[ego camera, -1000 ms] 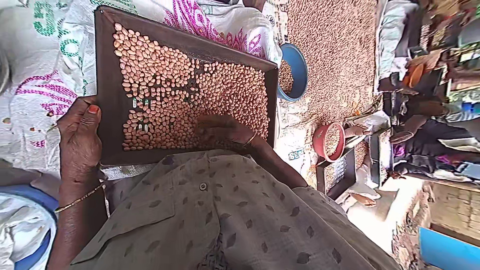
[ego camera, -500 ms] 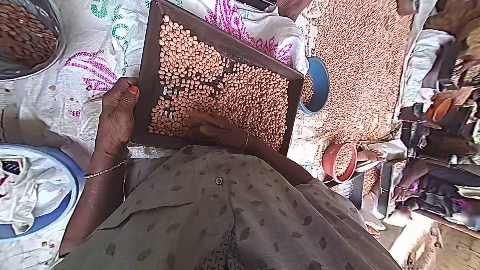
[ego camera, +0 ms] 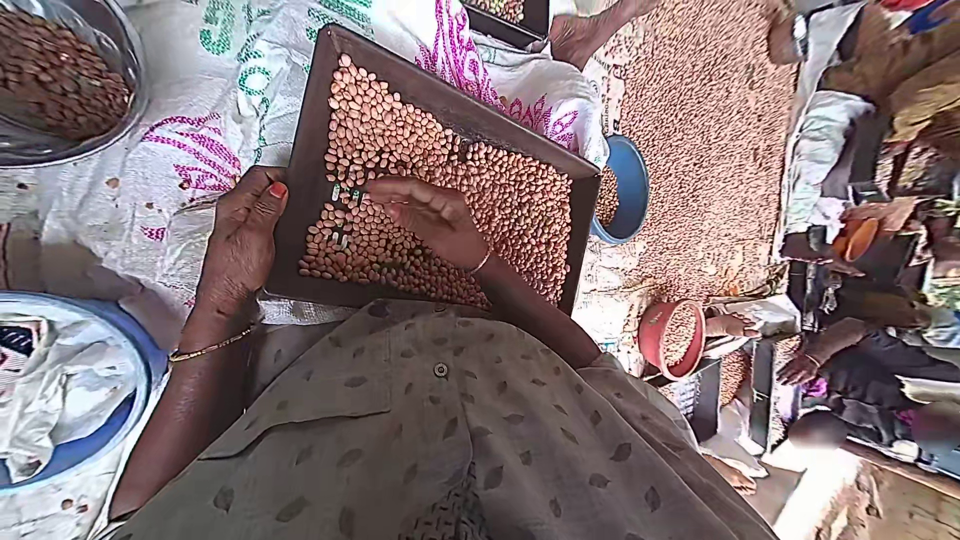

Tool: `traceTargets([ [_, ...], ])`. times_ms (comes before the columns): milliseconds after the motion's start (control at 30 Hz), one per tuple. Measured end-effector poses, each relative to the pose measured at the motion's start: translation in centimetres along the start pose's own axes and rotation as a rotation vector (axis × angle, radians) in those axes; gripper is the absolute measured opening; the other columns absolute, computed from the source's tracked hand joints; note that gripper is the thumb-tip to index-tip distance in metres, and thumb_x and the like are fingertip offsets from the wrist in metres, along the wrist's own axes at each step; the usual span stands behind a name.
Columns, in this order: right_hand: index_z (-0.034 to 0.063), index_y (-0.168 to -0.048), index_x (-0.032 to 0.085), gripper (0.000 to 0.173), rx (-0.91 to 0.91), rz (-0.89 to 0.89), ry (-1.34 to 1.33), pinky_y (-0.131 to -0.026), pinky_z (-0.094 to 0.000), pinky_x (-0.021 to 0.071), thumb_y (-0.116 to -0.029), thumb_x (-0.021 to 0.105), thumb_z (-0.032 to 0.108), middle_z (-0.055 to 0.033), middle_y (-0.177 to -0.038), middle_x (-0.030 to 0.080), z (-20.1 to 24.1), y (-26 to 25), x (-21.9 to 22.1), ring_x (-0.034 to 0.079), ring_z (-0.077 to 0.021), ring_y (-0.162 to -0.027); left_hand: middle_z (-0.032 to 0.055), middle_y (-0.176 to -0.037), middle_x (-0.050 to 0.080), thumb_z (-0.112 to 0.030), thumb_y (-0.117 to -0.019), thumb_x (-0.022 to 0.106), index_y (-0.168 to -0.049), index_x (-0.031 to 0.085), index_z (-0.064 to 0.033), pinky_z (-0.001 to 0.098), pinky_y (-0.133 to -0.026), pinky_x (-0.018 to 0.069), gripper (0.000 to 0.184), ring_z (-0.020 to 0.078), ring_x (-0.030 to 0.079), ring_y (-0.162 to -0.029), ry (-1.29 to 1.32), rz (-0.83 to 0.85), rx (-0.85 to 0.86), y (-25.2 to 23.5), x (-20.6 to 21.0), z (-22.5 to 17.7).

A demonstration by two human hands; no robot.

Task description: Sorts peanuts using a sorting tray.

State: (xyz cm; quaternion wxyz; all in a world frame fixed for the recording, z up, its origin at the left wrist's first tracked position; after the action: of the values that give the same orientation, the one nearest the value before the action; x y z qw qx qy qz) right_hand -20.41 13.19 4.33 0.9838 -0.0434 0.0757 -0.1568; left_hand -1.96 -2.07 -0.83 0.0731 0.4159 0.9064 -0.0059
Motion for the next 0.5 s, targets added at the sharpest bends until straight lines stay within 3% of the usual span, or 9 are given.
traceTargets([
  [100, -0.009, -0.119, 0.071, 0.029, -0.179, 0.306, 0.449, -0.104, -0.0414, 0.0528, -0.094, 0.069, 0.006, -0.0263, -0.126, 0.066, -0.8, -2.7, 6.2, 0.064, -0.0338, -0.121, -0.0056, -0.098, 0.063, -0.027, -0.1128, 0.031, -0.126, 0.059, -0.0117, 0.0167, -0.079, 0.0518, 0.035, -0.0069, 0.06, -0.084, -0.017, -0.013, -0.015, 0.2, 0.0, 0.3],
  [167, 0.0021, -0.11, 0.076, 0.023, -0.226, 0.439, 0.722, -0.103, -0.0455, 0.0479, -0.092, 0.072, 0.015, -0.0183, -0.119, 0.066, -1.7, -2.4, 8.5, 0.06, -0.0348, -0.117, -0.0043, -0.099, 0.066, -0.029, -0.1129, 0.031, -0.126, 0.061, -0.0142, 0.0197, -0.077, 0.0538, 0.035, -0.0029, 0.063, -0.083, -0.02, -0.02, -0.01, 0.5, -0.3, 0.8],
  [267, 0.0032, -0.111, 0.078, 0.023, -0.28, 0.59, 0.684, -0.104, -0.0495, 0.0455, -0.0936, 0.064, 0.003, -0.014, -0.122, 0.072, -2.3, 0.2, 7.6, 0.062, -0.0352, -0.12, -0.0035, -0.101, 0.066, -0.03, -0.1132, 0.03, -0.127, 0.06, -0.0158, 0.0214, -0.078, 0.0541, 0.037, -0.0013, 0.064, -0.084, -0.034, -0.004, -0.024, 0.9, -0.4, 0.9],
  [367, 0.0026, -0.108, 0.079, 0.02, -0.194, 0.698, 0.504, -0.105, -0.0443, 0.0481, -0.0961, 0.063, 0.006, -0.0121, -0.113, 0.076, -1.7, 2.7, 2.9, 0.068, -0.0277, -0.113, -0.0027, -0.099, 0.067, -0.029, -0.1133, 0.032, -0.124, 0.062, -0.0139, 0.0207, -0.077, 0.0544, 0.035, -0.0004, 0.065, -0.083, -0.008, -0.014, -0.011, 0.9, -0.2, 0.5],
  [433, 0.0006, -0.097, 0.078, 0.016, 0.037, 0.757, 0.373, -0.087, -0.037, 0.0548, -0.0954, 0.065, 0.009, -0.0091, -0.092, 0.075, -1.2, 4.0, -1.0, 0.07, -0.0176, -0.092, -0.0027, -0.103, 0.065, -0.026, -0.1126, 0.032, -0.124, 0.062, -0.0112, 0.0199, -0.081, 0.0529, 0.035, -0.0025, 0.063, -0.088, 0.004, -0.001, 0.009, 0.4, 0.0, 0.4],
  [500, 0.0014, -0.09, 0.076, 0.017, 0.292, 0.731, 0.255, -0.067, -0.0271, 0.0525, -0.095, 0.065, 0.014, -0.0022, -0.078, 0.07, -0.8, 4.8, -4.2, 0.062, -0.0055, -0.071, -0.002, -0.103, 0.064, -0.024, -0.1123, 0.031, -0.123, 0.061, -0.0094, 0.0194, -0.082, 0.0516, 0.036, -0.0036, 0.061, -0.09, 0.012, -0.002, 0.008, 0.1, 0.2, 0.1],
])
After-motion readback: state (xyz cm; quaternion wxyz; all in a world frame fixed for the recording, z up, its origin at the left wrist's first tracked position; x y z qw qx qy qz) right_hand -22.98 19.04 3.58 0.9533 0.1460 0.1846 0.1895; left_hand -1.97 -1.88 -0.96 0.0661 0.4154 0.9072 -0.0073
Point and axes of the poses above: each hand's wrist, its own y-axis away from the middle knuckle, its own x-axis out of the palm, z = x × y, the point moved 3 cm from there along -y, towards the middle knuckle
